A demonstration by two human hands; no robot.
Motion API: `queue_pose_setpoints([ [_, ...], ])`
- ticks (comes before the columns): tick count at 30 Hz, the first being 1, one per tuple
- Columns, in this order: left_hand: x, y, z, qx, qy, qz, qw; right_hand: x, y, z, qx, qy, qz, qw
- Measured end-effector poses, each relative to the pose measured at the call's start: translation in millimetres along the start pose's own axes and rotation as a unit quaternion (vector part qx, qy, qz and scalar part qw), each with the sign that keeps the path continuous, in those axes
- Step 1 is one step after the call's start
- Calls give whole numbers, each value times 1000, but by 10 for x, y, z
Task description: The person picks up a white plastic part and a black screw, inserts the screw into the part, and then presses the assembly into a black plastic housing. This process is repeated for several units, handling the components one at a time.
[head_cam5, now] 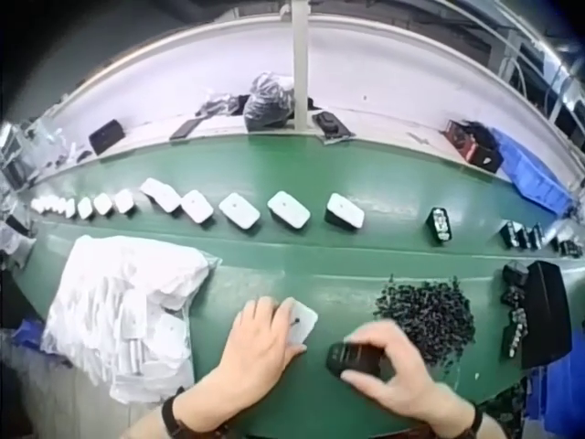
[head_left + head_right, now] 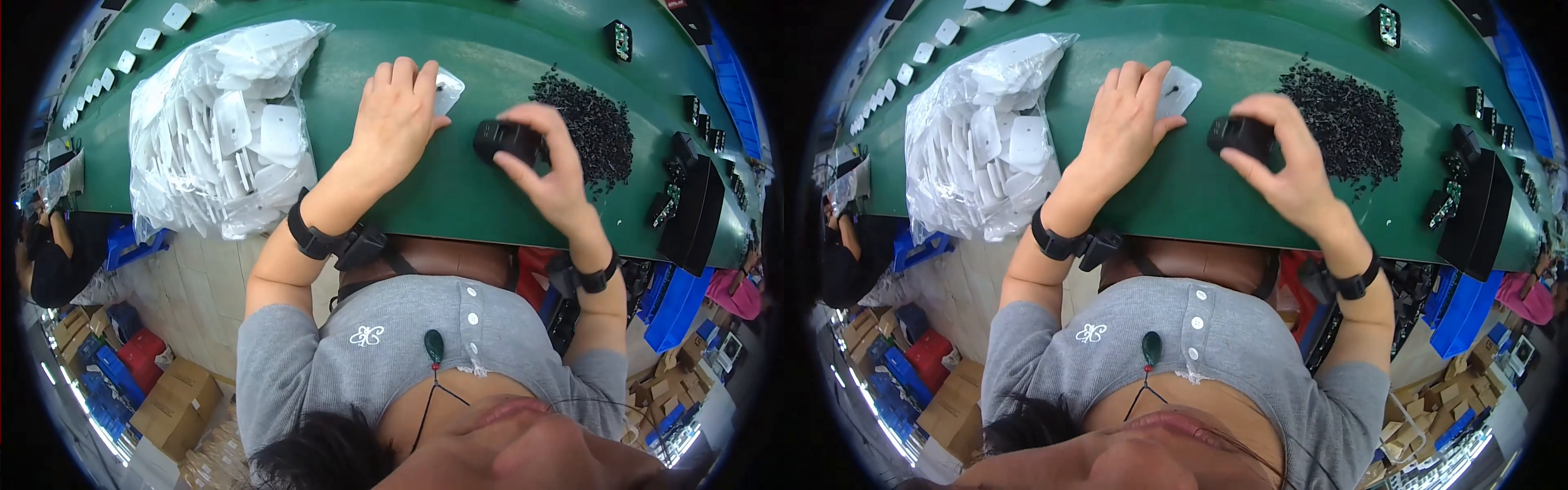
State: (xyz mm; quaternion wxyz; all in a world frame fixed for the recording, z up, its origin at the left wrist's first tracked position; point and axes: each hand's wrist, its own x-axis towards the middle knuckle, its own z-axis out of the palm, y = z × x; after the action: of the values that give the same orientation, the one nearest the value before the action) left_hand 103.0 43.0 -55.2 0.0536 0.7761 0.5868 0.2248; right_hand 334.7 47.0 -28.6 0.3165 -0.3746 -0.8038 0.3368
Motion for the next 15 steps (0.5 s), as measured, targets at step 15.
queue_pose_setpoints([
  [15, -134, -209, -155, -189, 70, 96, 975, 143, -85, 145, -125, 26, -88, 988],
])
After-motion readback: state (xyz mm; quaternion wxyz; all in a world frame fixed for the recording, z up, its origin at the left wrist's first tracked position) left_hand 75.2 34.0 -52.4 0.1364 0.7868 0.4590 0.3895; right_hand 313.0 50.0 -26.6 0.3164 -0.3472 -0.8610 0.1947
